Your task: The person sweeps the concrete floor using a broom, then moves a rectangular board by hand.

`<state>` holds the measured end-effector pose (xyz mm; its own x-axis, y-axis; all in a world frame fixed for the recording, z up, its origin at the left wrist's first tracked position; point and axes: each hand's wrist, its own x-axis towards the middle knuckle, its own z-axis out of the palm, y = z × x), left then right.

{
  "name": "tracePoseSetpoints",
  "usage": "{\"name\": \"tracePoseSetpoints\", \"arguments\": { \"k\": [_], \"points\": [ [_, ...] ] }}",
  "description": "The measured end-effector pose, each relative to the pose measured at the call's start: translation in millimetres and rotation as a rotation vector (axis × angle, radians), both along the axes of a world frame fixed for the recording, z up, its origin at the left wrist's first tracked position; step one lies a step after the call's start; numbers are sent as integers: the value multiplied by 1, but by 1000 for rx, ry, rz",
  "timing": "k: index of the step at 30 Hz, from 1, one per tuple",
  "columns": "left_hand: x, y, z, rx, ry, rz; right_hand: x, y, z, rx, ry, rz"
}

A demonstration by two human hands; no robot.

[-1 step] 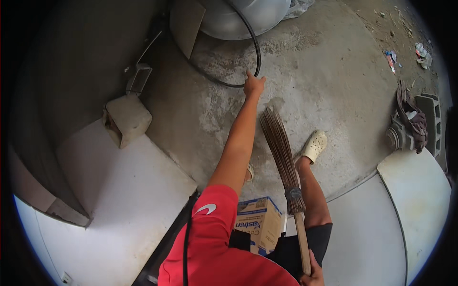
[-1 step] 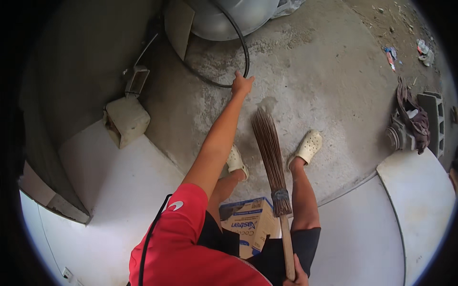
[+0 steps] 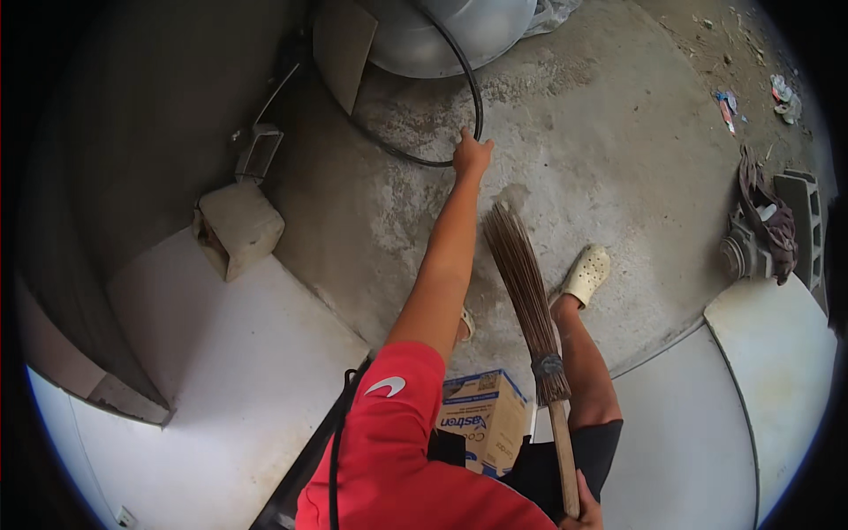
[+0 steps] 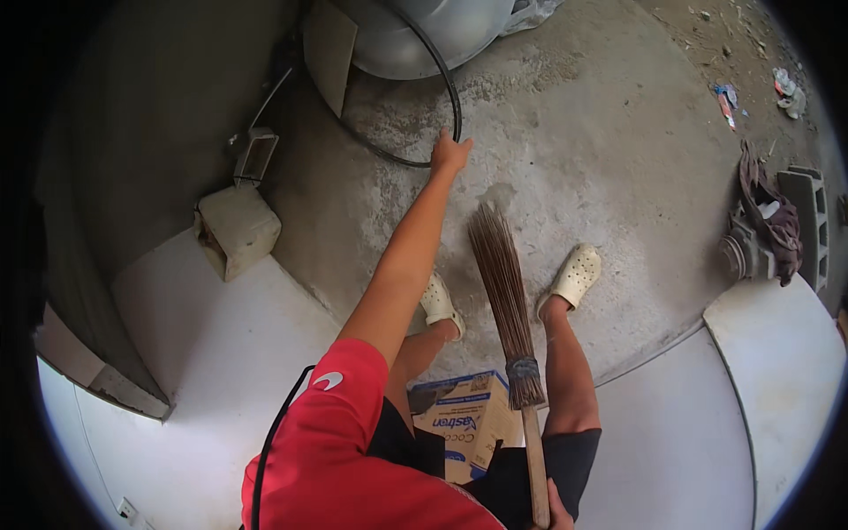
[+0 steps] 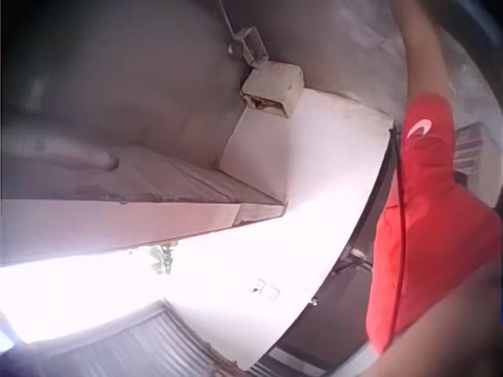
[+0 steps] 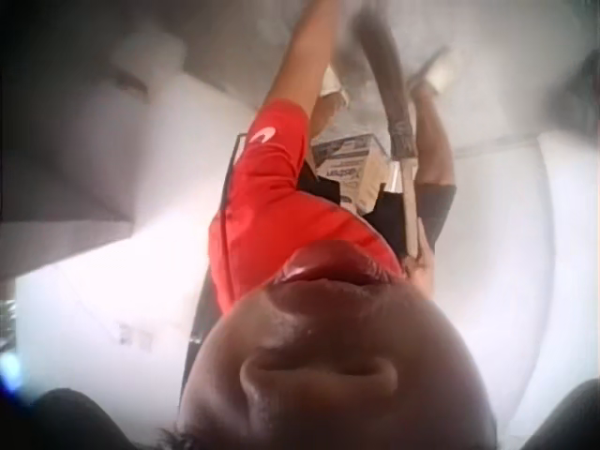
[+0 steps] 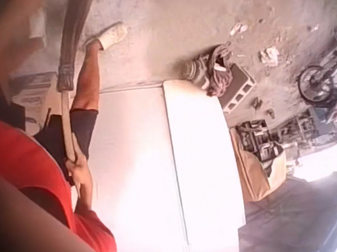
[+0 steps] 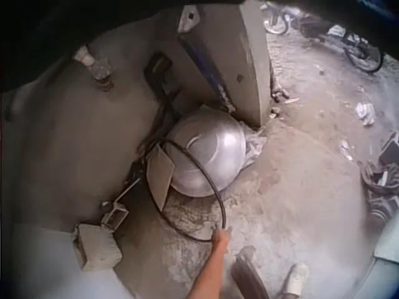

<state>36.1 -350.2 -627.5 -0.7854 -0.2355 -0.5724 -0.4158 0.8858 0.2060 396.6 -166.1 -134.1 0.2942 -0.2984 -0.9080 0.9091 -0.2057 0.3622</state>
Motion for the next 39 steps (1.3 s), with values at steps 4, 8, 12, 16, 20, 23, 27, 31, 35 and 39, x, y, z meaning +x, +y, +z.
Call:
{"name": "tracePoseSetpoints", "arguments": {
  "k": [4, 8, 12, 16, 20, 23, 27, 31, 35, 39],
  "points": [
    [-29, -7, -14, 175, -248, -119, -21, 8, 0, 199, 208, -30],
    [-34, -39, 46, 215, 140, -159, -28, 18, 1, 146, 129, -123],
    [-93, -57, 138, 102, 397, -307, -29, 32, 3, 104, 137, -164],
    [-230, -15, 177, 7, 624, -536, -33, 43, 4, -36, 49, -52],
    [-319, 84, 163, 302, 361, -166, -32, 45, 4, 106, 206, -186],
    [-303, 158, 126, 442, 416, -271, -20, 45, 3, 114, 276, -88],
    [-173, 180, 81, 872, 361, -209, 4, 37, -6, 86, 249, -201],
    [28, 102, 99, 995, 328, 76, 20, 23, -11, 60, 224, 53],
    [222, 8, 171, 628, 146, 487, 31, 11, -3, 145, 265, 10],
    [319, -26, 255, 863, -429, 1137, 40, -3, 3, 49, 443, 76]
  ]
}}
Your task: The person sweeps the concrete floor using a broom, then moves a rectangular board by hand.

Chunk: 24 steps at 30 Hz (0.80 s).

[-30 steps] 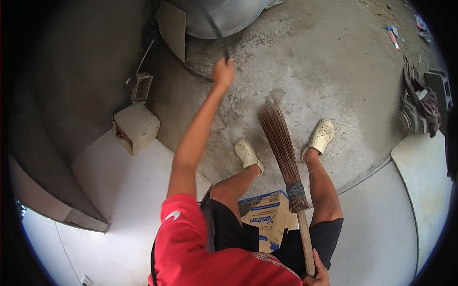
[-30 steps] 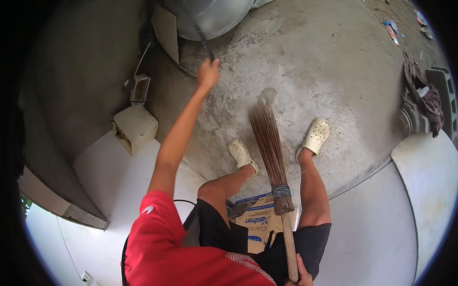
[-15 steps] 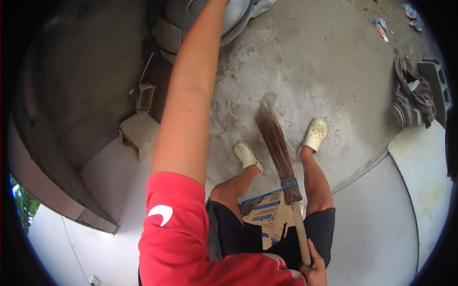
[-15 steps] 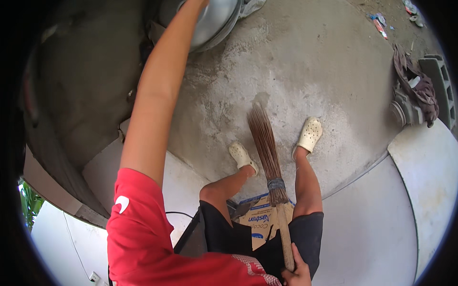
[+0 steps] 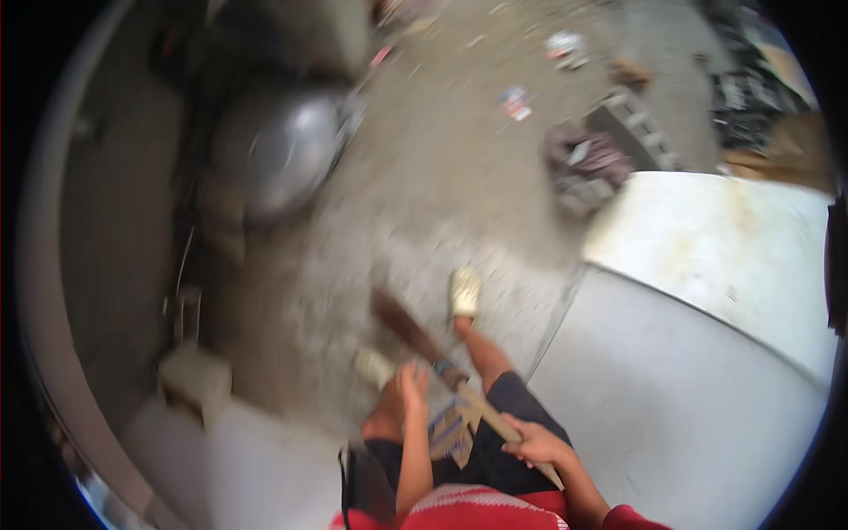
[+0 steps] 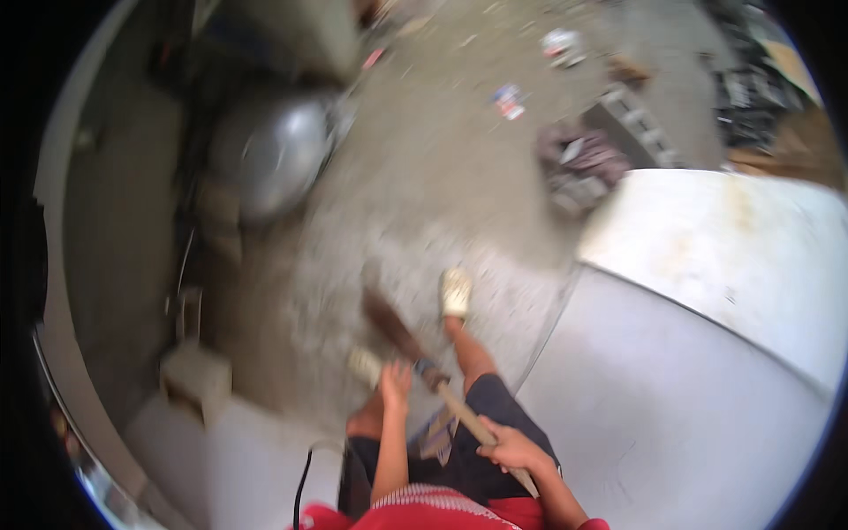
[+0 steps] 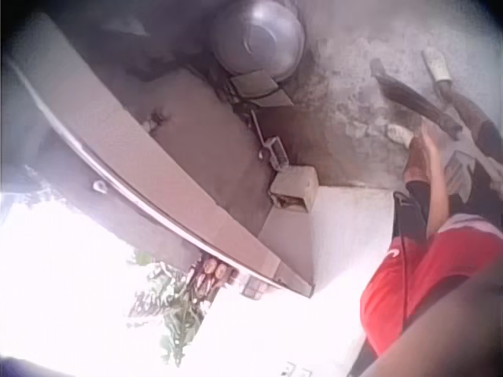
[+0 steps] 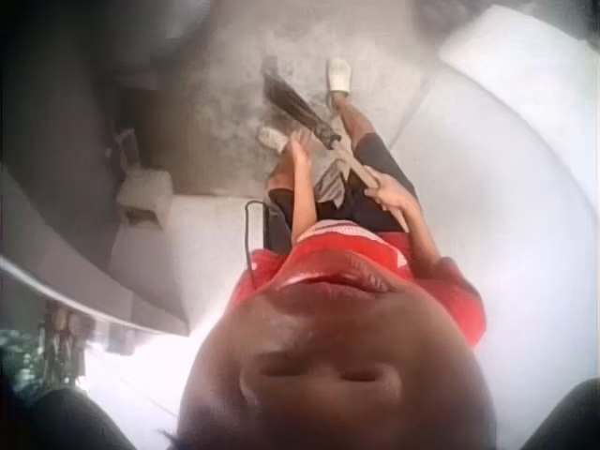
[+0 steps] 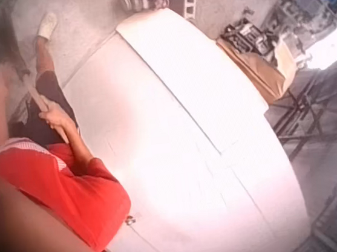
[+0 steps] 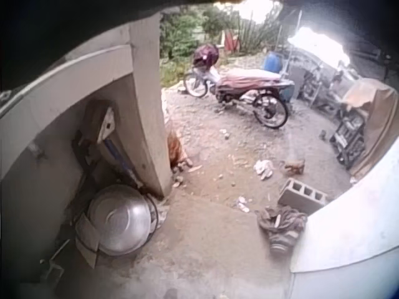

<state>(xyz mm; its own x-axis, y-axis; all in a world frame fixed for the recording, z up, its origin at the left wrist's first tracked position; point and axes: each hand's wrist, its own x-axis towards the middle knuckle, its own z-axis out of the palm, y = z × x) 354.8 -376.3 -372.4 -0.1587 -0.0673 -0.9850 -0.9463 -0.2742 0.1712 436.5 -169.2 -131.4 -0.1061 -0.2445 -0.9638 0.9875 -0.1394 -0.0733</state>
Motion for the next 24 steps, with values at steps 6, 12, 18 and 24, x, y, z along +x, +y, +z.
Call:
{"name": "tracePoseSetpoints", "arguments": {
  "k": [6, 12, 18, 24],
  "points": [
    [22, 33, 59, 30, -136, -258, 13, -36, 7, 169, 207, 177],
    [52, 16, 26, 530, -471, 46, 28, -69, -13, 235, 285, 232],
    [68, -14, 45, 692, -345, 164, 33, -114, -5, 283, 429, 537],
    [33, -76, 86, 547, -150, 402, 6, -168, 14, 261, 696, 361]
  ]
}}
